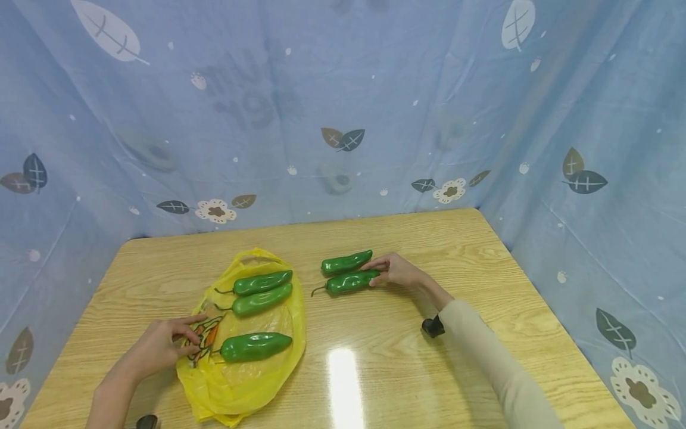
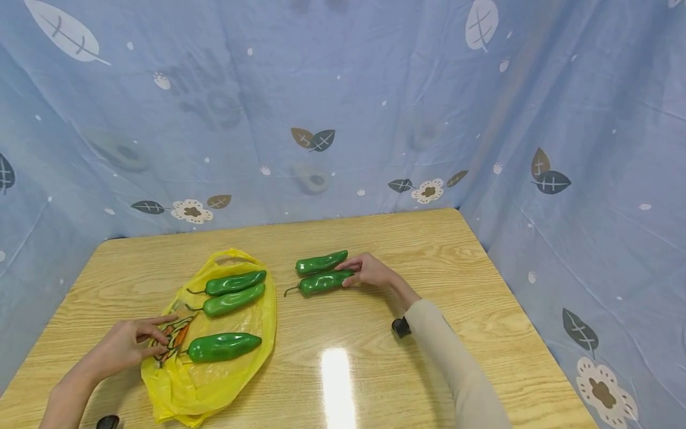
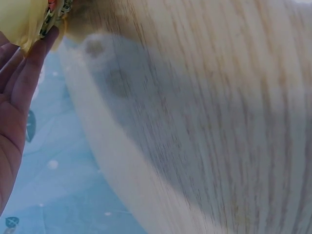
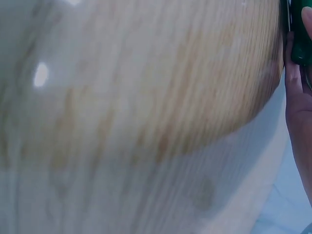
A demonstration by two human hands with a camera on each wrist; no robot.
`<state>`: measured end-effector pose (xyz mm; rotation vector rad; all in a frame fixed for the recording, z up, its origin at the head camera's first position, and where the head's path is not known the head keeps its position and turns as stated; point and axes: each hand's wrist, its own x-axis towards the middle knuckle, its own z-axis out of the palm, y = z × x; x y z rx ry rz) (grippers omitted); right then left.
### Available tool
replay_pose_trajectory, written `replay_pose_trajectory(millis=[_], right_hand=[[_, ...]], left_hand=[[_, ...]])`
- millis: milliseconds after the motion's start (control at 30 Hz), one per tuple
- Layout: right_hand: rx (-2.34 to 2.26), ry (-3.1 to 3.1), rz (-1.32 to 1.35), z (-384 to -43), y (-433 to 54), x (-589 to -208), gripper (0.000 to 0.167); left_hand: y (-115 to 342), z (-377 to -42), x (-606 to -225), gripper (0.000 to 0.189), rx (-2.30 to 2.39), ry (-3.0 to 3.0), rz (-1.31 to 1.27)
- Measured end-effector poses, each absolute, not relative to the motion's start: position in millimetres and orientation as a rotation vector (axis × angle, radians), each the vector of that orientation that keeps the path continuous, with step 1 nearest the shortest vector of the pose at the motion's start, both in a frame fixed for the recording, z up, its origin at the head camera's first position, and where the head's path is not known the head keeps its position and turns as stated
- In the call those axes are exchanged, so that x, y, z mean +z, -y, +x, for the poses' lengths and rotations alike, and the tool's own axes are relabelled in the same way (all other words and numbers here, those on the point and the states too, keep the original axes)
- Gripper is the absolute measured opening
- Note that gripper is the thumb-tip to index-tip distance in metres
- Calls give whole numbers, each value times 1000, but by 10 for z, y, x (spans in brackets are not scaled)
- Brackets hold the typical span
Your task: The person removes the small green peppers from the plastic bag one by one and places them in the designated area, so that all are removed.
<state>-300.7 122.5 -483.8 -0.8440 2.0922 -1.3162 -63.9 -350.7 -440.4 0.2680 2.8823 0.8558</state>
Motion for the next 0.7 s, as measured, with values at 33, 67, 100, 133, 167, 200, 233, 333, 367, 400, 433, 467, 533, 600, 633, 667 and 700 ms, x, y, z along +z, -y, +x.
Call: replay_pose_trajectory(millis=[33, 67, 100, 133, 167, 200, 233, 333, 367, 400, 433, 467, 533, 600, 633, 667, 700], right_hand=[[-1303, -2094, -843, -3008, -1219, -4829, 44], [-1295, -2088, -841, -3008, -1213, -4820, 44], [-1287, -2088, -839, -3007, -1206, -4810, 43], [-1278, -2088, -841, -3006, -1198, -4799, 43], [-1267, -2089, -849, -3005, -1190, -4790, 43], [-1259, -2088, -860, -3005, -1181, -4781, 42], [-1253, -2088, -869, -3004, -1175, -4772, 42], [-1240, -2087, -894, -3010, -1158, -4755, 40], [-1242, -2080, -892, -3011, -1154, -4750, 40], [-1245, -2072, -886, -3012, -1151, -4746, 40], [-1249, -2067, -875, -3012, -1150, -4743, 40], [-1254, -2060, -867, -3013, -1150, -4741, 41], [-1265, -2046, -855, -3013, -1150, -4739, 41], [-1268, -2040, -855, -3013, -1149, -4732, 41], [-1264, -2040, -858, -3016, -1149, -4732, 41], [-1261, -2041, -862, -3017, -1148, -4731, 41], [-1256, -2042, -863, -3020, -1147, -4730, 42]], left_hand=[[3508, -640, -4405, 20, 855, -2878, 267], [3509, -641, -4406, 20, 854, -2874, 266], [3511, -644, -4407, 19, 854, -2869, 264], [3513, -646, -4409, 19, 853, -2866, 264], [3515, -647, -4411, 19, 853, -2863, 260], [3518, -649, -4413, 19, 850, -2861, 260], [3520, -650, -4415, 19, 849, -2863, 257], [3527, -654, -4420, 19, 844, -2869, 258], [3529, -655, -4421, 19, 843, -2871, 260], [3530, -655, -4422, 19, 844, -2873, 265], [3531, -656, -4424, 19, 845, -2873, 267], [3531, -657, -4424, 20, 845, -2876, 271], [3530, -658, -4424, 20, 845, -2881, 276], [3528, -658, -4421, 20, 849, -2878, 279], [3527, -657, -4420, 20, 850, -2876, 279], [3525, -655, -4418, 20, 853, -2872, 276], [3523, -654, -4417, 20, 855, -2867, 273]])
